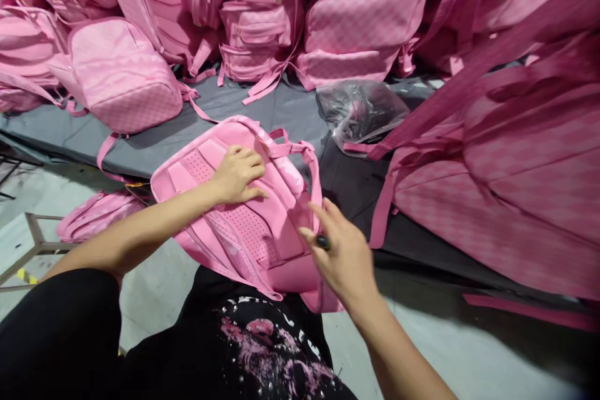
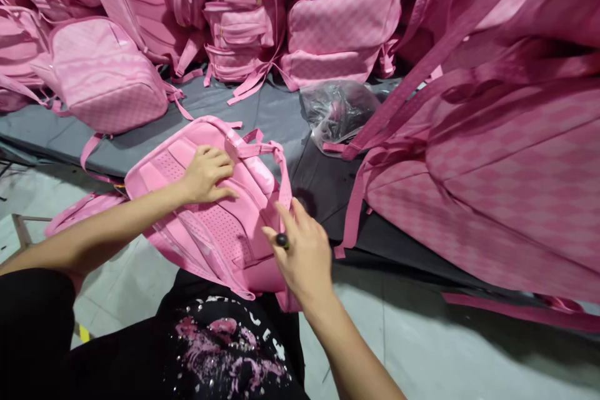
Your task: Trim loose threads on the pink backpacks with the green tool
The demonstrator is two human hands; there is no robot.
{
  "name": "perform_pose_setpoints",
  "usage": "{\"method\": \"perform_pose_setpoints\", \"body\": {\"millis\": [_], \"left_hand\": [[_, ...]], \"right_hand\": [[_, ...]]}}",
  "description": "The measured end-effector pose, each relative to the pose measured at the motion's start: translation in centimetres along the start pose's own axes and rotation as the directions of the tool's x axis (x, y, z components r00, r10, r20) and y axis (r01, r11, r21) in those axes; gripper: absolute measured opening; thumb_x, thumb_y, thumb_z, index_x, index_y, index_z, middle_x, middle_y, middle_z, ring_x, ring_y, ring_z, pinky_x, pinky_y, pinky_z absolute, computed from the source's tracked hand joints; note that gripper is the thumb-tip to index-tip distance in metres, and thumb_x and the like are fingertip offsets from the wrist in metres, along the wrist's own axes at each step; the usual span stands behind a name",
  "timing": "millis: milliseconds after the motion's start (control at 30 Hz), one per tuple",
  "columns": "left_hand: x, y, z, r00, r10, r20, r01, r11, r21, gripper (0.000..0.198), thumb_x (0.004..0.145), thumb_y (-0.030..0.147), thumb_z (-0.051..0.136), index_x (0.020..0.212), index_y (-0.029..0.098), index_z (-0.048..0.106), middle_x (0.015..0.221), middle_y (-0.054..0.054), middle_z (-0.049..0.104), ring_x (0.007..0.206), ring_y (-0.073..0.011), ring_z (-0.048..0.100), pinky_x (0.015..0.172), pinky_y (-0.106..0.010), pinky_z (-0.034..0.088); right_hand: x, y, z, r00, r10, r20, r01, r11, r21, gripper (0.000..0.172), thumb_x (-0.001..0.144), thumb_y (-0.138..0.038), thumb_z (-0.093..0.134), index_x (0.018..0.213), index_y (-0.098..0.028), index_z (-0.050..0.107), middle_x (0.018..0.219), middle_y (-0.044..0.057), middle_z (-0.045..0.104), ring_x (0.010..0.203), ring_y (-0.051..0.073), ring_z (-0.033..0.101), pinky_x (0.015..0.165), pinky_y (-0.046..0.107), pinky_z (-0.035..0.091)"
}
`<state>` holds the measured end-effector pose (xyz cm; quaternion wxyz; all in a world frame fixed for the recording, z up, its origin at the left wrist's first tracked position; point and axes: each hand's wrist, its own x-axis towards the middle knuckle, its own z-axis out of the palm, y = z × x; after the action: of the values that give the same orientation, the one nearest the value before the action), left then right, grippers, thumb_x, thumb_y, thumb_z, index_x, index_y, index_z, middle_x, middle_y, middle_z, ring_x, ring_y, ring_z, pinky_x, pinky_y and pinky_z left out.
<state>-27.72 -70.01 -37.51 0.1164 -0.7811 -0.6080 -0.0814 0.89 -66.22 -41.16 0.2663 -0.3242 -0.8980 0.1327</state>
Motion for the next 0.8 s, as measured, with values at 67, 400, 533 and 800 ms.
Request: {"method": "perform_pose_setpoints", "body": {"millis": [67, 400, 533, 800], "left_hand": [[1.7, 1.1, 0.1, 0.996, 0.067, -0.057, -0.07, 0.996, -0.052, 0.058, 0.088, 0.073, 0.052, 0.087, 0.018, 0.068, 0.105, -0.008, 0.071, 0.099, -0.0253, 0.056, 0.092, -0.046, 0.034], [4.5, 4.4, 1.0, 0.992, 0.088, -0.086, -0.097, 0.99, -0.107, 0.032, 0.088, 0.045, 0.07, 0.1, 0.016, 0.068, 0.126, -0.01, 0.065, 0.127, -0.0288, 0.052, 0.12, -0.054, 0.028], [3.2, 3.3, 2.0, 0.984, 0.117, -0.131, -0.145, 0.963, -0.229, 0.039, 0.088, 0.058, 0.065, 0.092, 0.019, 0.066, 0.128, -0.008, 0.066, 0.132, -0.0297, 0.049, 0.121, -0.057, 0.026], [2.7, 3.2, 2.2, 0.961, 0.158, -0.228, -0.203, 0.961, -0.189, 0.028, 0.094, 0.048, 0.059, 0.095, 0.02, 0.066, 0.128, -0.004, 0.066, 0.132, -0.03, 0.051, 0.119, -0.056, 0.03]], "right_hand": [[0.3, -0.6, -3.7, 0.975, 0.174, -0.139, -0.151, 0.975, 0.165, 0.06, 0.096, -0.066, 0.046, 0.128, -0.018, 0.065, 0.1, 0.013, 0.074, 0.087, 0.026, 0.071, 0.076, 0.039, 0.056], [5.5, -0.5, -0.8, 0.874, 0.485, -0.037, -0.198, 0.424, 0.883, 0.047, 0.082, -0.049, 0.077, 0.118, -0.022, 0.065, 0.098, 0.004, 0.076, 0.069, 0.015, 0.072, 0.067, 0.032, 0.061], [5.1, -0.2, 2.2, 0.833, 0.552, -0.041, -0.246, 0.436, 0.865, 0.032, 0.084, -0.048, 0.074, 0.092, -0.02, 0.061, 0.056, -0.008, 0.06, 0.041, 0.009, 0.055, 0.046, 0.022, 0.052], [5.1, -1.2, 4.0, 0.812, 0.554, -0.186, -0.202, 0.565, 0.8, 0.028, 0.092, -0.048, 0.065, 0.091, -0.021, 0.059, 0.055, -0.009, 0.057, 0.038, 0.008, 0.049, 0.044, 0.023, 0.047]]}}
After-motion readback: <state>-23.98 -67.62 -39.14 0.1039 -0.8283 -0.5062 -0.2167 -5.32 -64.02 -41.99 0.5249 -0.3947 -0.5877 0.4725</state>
